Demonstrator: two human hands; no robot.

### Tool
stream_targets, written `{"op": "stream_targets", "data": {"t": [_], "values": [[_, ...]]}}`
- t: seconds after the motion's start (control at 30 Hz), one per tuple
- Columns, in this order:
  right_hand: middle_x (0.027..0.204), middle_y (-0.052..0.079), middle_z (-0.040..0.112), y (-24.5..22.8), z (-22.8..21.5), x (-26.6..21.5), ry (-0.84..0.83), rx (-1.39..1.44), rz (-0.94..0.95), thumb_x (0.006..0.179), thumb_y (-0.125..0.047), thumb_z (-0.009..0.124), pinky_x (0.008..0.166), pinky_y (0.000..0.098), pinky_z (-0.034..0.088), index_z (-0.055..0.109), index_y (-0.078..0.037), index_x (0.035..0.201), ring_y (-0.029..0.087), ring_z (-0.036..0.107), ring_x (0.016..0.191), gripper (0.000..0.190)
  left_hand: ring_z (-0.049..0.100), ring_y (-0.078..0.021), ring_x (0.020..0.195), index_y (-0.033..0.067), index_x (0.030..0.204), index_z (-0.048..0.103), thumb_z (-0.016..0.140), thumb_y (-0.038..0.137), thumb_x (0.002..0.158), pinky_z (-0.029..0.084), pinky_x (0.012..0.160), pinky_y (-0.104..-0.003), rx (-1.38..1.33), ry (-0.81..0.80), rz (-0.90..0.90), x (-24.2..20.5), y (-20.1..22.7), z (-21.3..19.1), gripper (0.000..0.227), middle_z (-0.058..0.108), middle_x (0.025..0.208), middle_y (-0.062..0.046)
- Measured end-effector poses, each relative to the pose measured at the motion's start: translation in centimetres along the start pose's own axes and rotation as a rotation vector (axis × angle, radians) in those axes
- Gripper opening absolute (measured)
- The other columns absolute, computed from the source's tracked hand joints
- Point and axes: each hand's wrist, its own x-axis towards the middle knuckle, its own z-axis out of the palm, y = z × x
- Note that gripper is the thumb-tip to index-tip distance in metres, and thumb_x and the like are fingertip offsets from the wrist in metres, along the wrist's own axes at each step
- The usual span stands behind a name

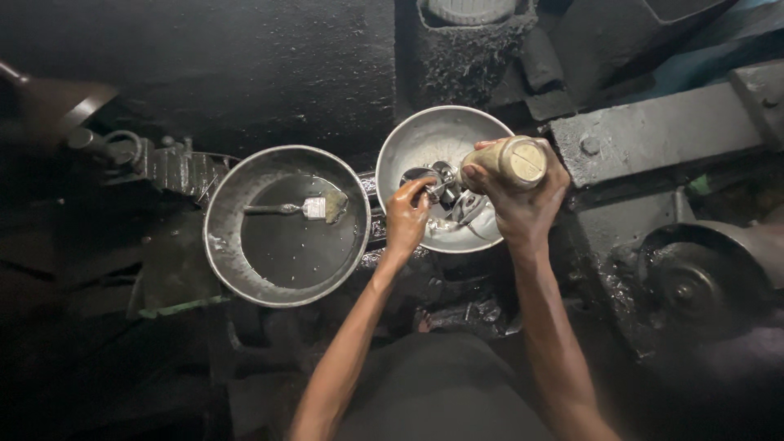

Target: The person scrubs small metal parts with a brush and applies a liquid from a bottle while rinsing them in two metal bowls. The person handles the parts one at a time, scrubbing and rinsing them repeatedly.

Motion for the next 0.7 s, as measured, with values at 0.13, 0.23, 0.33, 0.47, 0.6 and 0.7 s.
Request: {"op": "stream_targets", "data": {"t": [0.13, 0.23, 0.33, 0.47, 0.6, 0.7], "values": [[0.107, 0.013, 0.076, -0.3, 0.3, 0.0, -0.007, -0.032, 0.007, 0.085, -0.011, 0.093, 0.093, 0.0341, 0.065, 0.065, 0.000, 0.109, 0.019, 0.076, 0.102, 0.039, 0.077, -0.0173, 0.069, 0.0012, 0.121, 0.071, 0.056, 0.002, 0.097, 0.062, 0.059, -0.029, -0.199, -0.070, -0.436, 0.5, 0.3, -0.2, 0.028, 0.077, 0.089, -0.014], [0.106, 0.013, 0.076, -0.4, 0.5, 0.0, -0.014, -0.037, -0.002, 0.085, -0.012, 0.093, 0.093, 0.0342, 0.066, 0.066, 0.000, 0.109, 0.019, 0.077, 0.102, 0.039, 0.076, -0.0156, 0.064, -0.0015, 0.117, 0.066, 0.051, 0.008, 0.108, 0.063, 0.057, -0.026, -0.133, -0.147, -0.589, 0.4, 0.2, 0.0, 0.020, 0.077, 0.079, -0.013], [0.106, 0.013, 0.076, -0.4, 0.6, 0.0, -0.007, -0.042, -0.029, 0.084, -0.011, 0.093, 0.093, 0.0341, 0.065, 0.065, 0.001, 0.109, 0.019, 0.076, 0.102, 0.039, 0.073, -0.0189, 0.061, -0.0049, 0.110, 0.070, 0.049, 0.009, 0.112, 0.062, 0.056, -0.028, -0.233, -0.136, -0.553, 0.2, -0.1, 0.1, 0.026, 0.074, 0.080, -0.014], [0.108, 0.013, 0.075, -0.4, 0.5, -0.1, 0.000, 0.023, -0.016, 0.085, -0.011, 0.093, 0.094, 0.0338, 0.065, 0.064, 0.001, 0.110, 0.019, 0.075, 0.103, 0.040, 0.074, -0.0200, 0.078, -0.0011, 0.124, 0.070, 0.058, -0.002, 0.098, 0.062, 0.069, -0.029, -0.046, -0.056, -0.205, 0.0, -0.4, 0.1, 0.029, 0.076, 0.093, -0.014], [0.106, 0.013, 0.076, -0.5, 0.5, -0.3, 0.008, 0.003, 0.012, 0.085, -0.009, 0.093, 0.092, 0.0335, 0.064, 0.065, 0.001, 0.109, 0.019, 0.075, 0.101, 0.038, 0.076, -0.0197, 0.082, 0.0000, 0.130, 0.067, 0.056, -0.009, 0.088, 0.065, 0.073, -0.030, -0.060, -0.037, -0.136, 0.2, 0.3, -0.1, 0.045, 0.072, 0.109, -0.016], [0.107, 0.013, 0.075, -0.5, 0.5, -0.3, -0.001, 0.005, 0.002, 0.085, -0.009, 0.092, 0.093, 0.0340, 0.064, 0.065, 0.002, 0.109, 0.019, 0.075, 0.103, 0.039, 0.076, -0.0163, 0.070, 0.0016, 0.125, 0.067, 0.052, -0.005, 0.094, 0.063, 0.062, -0.029, -0.148, -0.066, -0.377, 0.2, 1.1, -0.1, 0.035, 0.074, 0.091, -0.009]]}}
